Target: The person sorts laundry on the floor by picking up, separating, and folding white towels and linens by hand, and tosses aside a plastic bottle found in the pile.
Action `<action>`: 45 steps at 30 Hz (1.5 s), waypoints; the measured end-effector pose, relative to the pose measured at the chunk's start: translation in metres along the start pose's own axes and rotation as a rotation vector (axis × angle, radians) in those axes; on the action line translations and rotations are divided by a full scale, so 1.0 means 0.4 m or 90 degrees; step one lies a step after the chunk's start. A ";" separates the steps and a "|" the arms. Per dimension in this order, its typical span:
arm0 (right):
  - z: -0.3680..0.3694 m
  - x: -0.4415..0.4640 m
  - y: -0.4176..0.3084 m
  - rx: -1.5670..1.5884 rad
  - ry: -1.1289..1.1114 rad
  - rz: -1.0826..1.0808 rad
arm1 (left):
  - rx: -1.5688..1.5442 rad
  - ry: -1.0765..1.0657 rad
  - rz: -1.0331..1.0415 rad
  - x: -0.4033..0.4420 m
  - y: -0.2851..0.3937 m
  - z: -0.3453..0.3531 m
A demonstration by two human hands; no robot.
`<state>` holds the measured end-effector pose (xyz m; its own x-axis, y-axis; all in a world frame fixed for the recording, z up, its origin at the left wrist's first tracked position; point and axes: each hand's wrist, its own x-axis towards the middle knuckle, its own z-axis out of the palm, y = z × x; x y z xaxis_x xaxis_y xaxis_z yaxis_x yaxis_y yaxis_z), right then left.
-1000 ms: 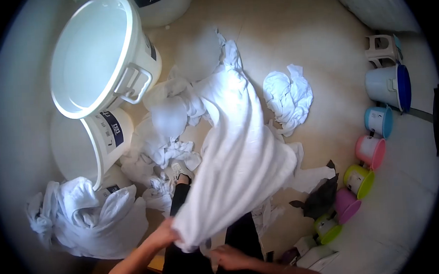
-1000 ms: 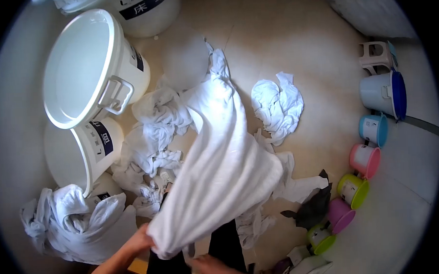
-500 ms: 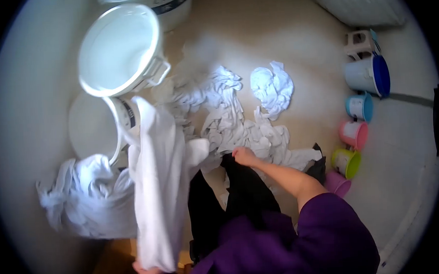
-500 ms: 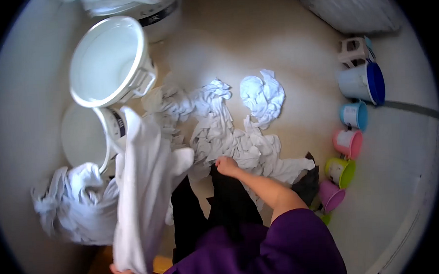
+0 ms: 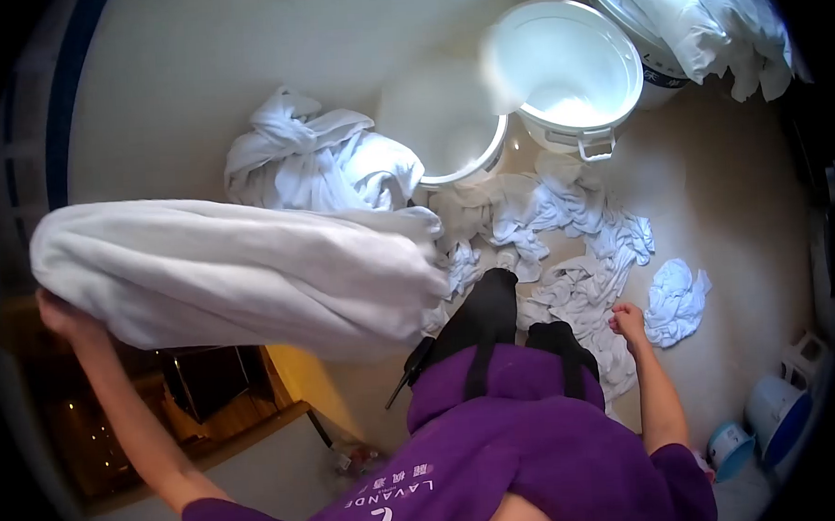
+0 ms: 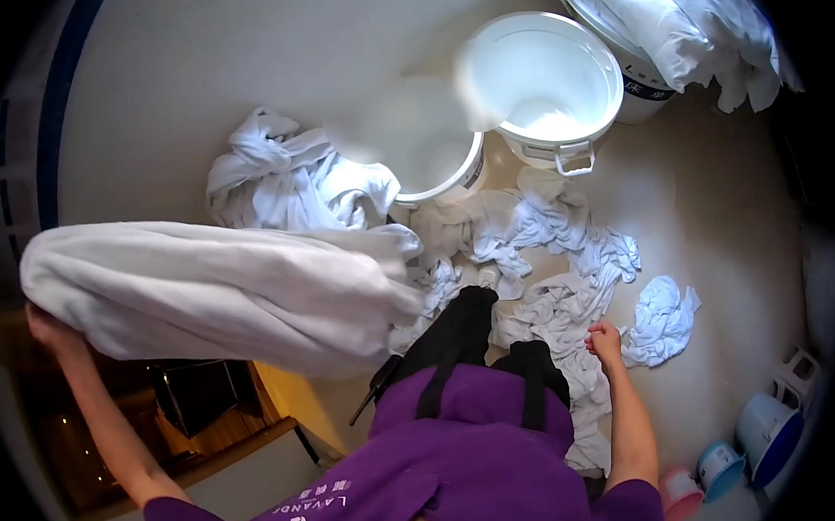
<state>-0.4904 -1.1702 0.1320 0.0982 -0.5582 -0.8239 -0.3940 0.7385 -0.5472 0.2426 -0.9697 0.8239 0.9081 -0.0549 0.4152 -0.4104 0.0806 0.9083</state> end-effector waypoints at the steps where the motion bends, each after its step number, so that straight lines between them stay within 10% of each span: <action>1: 0.000 -0.018 0.002 0.007 0.010 -0.003 | -0.014 0.040 0.064 0.112 0.007 -0.011; 7: -0.029 -0.112 0.084 0.051 0.159 0.093 | 0.434 -0.083 0.264 0.762 -0.227 0.211; 11: 0.022 -0.136 0.173 0.125 0.198 0.166 | 0.541 -0.570 0.509 0.613 -0.660 0.562; 15: 0.163 -0.121 0.320 0.193 0.168 0.203 | 0.319 -1.100 0.143 -0.459 -1.102 0.756; 16: 0.200 -0.117 0.344 0.239 0.159 0.224 | 0.255 -1.293 -0.207 -0.738 -1.100 0.774; 17: 0.235 -0.114 0.365 0.284 0.149 0.242 | 0.476 -1.486 -0.105 -0.972 -1.039 0.802; 19: 0.281 -0.114 0.337 0.250 0.126 0.199 | 0.306 -1.819 0.364 -1.256 -1.218 0.775; 21: 0.328 -0.067 0.411 0.319 0.103 0.191 | 0.327 -1.969 0.448 -1.510 -1.360 0.791; 23: 0.340 -0.021 0.455 0.355 0.114 0.192 | 0.333 -1.922 0.298 -1.736 -1.508 0.849; 25: 0.350 0.041 0.526 0.396 0.120 0.205 | 0.249 -1.687 0.484 -1.920 -1.718 0.917; 27: 0.372 0.090 0.637 0.389 0.234 0.223 | 0.578 -1.570 0.638 -2.078 -1.790 1.049; 28: 0.387 0.125 0.723 0.199 0.350 0.117 | 0.382 -1.522 0.520 -2.118 -2.011 1.109; 29: 0.359 0.154 0.777 0.226 0.403 0.112 | 0.265 -1.433 0.711 -2.151 -2.143 1.168; 33: 0.055 0.414 0.951 -0.250 0.637 0.013 | 0.735 -1.305 0.382 -2.160 -2.324 1.204; 37: -0.337 0.795 0.967 -0.400 0.676 0.012 | 0.521 -1.154 0.639 -2.124 -2.413 1.046; 39: -0.438 0.907 0.836 -0.402 0.681 0.273 | 0.442 -1.122 0.712 -2.137 -2.432 1.044; 43: -0.412 1.044 0.922 0.049 0.616 0.073 | 0.381 -1.146 0.742 -2.081 -2.431 1.054; 45: -0.240 0.918 0.820 0.480 0.606 -0.077 | 0.510 -1.210 0.418 -2.066 -2.378 1.095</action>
<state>-0.6714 -1.1695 -0.3358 -0.7363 -0.4594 -0.4968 0.2306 0.5199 -0.8225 -0.1538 -1.4368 -0.3610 -0.2850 -0.9000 -0.3298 -0.9432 0.2021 0.2636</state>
